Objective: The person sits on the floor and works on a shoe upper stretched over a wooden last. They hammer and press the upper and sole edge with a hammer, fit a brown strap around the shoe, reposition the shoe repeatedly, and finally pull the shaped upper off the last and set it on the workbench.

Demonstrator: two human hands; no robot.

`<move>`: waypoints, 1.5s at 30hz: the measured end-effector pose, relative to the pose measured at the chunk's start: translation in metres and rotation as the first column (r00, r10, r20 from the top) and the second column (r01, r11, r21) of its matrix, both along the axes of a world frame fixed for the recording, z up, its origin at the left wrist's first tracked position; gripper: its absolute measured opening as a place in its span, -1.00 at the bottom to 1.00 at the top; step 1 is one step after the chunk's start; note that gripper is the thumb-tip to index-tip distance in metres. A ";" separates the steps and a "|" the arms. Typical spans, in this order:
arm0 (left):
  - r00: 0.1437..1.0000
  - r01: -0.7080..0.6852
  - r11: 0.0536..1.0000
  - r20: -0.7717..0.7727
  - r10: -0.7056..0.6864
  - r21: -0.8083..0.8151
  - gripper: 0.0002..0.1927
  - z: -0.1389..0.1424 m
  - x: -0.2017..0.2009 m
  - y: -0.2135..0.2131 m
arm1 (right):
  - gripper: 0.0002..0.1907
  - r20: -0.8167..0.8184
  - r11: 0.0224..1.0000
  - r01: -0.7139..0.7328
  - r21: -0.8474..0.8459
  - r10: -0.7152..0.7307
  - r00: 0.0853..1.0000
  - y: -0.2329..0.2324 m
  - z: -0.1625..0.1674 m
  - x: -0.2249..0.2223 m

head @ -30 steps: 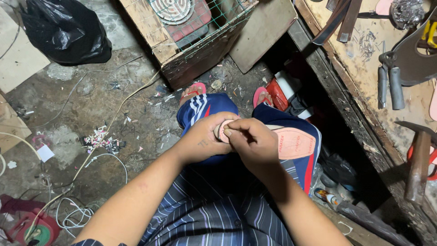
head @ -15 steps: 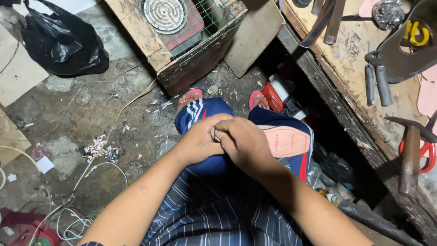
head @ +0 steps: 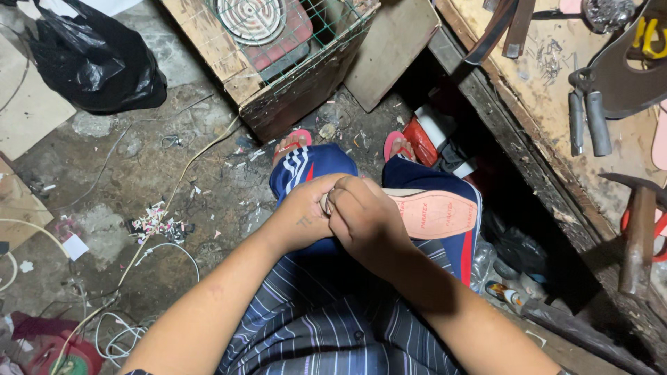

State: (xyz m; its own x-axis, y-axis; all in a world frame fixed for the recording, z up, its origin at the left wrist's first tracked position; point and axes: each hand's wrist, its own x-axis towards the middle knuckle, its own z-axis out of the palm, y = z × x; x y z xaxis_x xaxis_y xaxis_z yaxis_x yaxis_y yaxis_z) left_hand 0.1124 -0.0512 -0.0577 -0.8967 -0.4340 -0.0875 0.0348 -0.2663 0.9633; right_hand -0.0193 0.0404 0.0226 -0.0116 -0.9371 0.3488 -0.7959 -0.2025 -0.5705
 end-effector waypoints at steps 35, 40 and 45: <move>1.000 0.031 0.999 0.001 -0.031 -0.044 -0.36 0.016 -0.004 -0.007 | -0.60 -0.352 0.270 0.943 0.195 -0.878 0.324 0.277 0.015 -0.270; 0.999 0.022 1.000 -0.037 -0.022 0.002 -0.36 0.006 -0.004 -0.006 | -0.62 0.444 0.615 0.768 0.178 -0.747 0.495 0.208 0.013 -0.143; 1.000 0.019 0.999 -0.010 -0.019 -0.030 -0.35 0.002 -0.005 -0.007 | -0.60 0.401 0.653 0.394 0.646 -0.731 0.552 0.149 0.001 -0.036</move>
